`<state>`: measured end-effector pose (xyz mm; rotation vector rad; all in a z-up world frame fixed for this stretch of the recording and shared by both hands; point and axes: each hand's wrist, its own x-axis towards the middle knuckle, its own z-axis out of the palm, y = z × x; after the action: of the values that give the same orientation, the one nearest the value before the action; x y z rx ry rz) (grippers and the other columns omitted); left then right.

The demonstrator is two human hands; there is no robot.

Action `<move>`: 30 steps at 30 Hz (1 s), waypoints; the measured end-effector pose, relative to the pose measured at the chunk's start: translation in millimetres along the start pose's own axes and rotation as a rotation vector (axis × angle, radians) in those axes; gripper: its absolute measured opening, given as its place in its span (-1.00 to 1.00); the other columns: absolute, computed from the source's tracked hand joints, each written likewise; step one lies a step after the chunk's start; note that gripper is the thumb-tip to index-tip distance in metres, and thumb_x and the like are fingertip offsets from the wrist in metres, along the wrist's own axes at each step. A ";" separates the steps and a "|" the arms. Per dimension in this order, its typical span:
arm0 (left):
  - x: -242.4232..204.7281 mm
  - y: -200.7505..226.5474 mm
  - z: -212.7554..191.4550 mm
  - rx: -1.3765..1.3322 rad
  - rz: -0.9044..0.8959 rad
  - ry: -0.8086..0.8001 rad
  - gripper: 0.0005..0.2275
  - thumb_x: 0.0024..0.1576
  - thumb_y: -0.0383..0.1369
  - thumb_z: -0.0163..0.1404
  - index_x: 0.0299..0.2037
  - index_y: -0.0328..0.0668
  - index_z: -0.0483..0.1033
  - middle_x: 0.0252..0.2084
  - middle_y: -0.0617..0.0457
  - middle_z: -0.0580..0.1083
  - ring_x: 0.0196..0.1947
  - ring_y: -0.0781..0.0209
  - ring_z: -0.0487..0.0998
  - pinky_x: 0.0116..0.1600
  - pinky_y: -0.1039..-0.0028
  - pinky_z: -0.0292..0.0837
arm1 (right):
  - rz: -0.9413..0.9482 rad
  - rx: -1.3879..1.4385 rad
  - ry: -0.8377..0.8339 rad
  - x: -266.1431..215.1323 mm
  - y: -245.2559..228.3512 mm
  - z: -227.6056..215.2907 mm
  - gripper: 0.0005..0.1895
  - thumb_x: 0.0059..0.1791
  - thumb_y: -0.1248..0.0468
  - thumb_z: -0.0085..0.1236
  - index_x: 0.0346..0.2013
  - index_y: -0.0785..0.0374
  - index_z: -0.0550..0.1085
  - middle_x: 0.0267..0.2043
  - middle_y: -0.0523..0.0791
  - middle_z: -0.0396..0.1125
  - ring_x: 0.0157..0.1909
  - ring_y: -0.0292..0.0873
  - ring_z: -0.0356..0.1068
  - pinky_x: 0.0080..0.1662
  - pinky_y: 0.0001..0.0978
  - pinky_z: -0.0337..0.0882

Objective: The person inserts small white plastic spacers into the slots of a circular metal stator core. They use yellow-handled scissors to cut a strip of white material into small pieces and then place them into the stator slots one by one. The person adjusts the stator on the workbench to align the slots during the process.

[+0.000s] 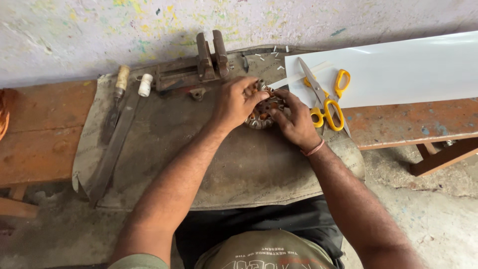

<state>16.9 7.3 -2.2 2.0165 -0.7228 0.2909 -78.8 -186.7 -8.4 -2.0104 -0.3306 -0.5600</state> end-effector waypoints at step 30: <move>-44.1 -11.6 0.5 0.030 0.044 -0.193 0.26 -0.25 -0.16 0.53 0.53 0.13 -0.32 0.50 -0.24 -0.01 0.47 -0.22 0.11 0.45 0.00 0.19 | -0.231 -0.257 -0.344 24.5 -5.7 -0.8 -0.73 -0.23 0.33 0.40 -0.24 0.10 0.62 0.41 0.01 0.20 0.48 0.26 0.02 0.38 0.15 0.08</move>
<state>-11.4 27.9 -31.4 2.0780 -0.8883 0.1334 -60.6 -184.7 8.9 -2.3369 -0.7381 -0.4103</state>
